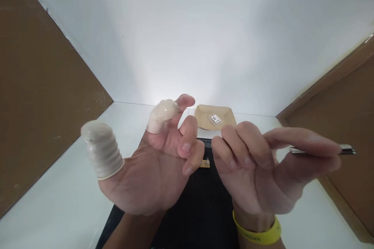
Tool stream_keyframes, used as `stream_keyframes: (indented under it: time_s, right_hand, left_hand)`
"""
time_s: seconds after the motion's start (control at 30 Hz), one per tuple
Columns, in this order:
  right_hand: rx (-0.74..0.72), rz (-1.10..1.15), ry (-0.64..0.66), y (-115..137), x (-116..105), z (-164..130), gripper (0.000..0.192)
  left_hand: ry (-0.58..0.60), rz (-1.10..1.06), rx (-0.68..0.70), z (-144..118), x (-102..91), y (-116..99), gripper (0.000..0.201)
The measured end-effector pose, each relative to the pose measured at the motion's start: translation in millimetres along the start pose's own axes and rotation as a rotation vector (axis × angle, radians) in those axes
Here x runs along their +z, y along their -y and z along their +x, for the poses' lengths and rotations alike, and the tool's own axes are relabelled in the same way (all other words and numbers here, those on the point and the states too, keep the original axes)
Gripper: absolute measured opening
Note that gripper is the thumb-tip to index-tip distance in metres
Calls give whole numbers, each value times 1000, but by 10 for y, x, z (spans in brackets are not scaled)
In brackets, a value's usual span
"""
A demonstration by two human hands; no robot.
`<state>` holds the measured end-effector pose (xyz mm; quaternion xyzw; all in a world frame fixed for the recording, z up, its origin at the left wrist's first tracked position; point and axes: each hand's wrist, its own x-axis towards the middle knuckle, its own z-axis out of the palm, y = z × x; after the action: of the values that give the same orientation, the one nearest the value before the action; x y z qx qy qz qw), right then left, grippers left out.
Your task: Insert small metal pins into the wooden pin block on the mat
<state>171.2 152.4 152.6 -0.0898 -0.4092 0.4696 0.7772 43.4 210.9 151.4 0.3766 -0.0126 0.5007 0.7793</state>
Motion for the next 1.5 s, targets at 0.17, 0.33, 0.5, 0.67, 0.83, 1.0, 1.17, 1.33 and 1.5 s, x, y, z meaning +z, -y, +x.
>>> stream_keyframes:
  time_s: [0.17,0.33,0.5,0.67,0.83,1.0,1.17,1.33,1.5]
  right_hand:
    - [10,18,-6,-12,0,3,11]
    - [19,-11,10,-13,-45,-8,5]
    - [35,-27,24,-25,-70,-29,7]
    - [22,-5,18,-41,-64,-26,8]
    - [8,13,21,-49,-57,-17,8]
    - [17,20,16,-51,-51,-28,9]
    - [13,-57,-54,-38,-39,-48,8]
    - [-4,-71,-117,-21,-30,-47,4]
    - [2,-97,-126,-20,-36,-58,5]
  left_hand:
    - [36,2,2,0,-23,17,65]
    - [51,14,9,-17,-38,22,65]
    - [63,16,4,-26,-46,21,65]
    - [85,17,10,-8,-39,19,63]
    - [74,24,4,-8,-13,16,59]
    - [90,-26,-8,-15,-9,31,59]
    - [181,-179,-43,-18,-22,54,54]
    - [200,-152,-22,-5,-19,93,56]
    - [204,-154,10,11,-27,153,58]
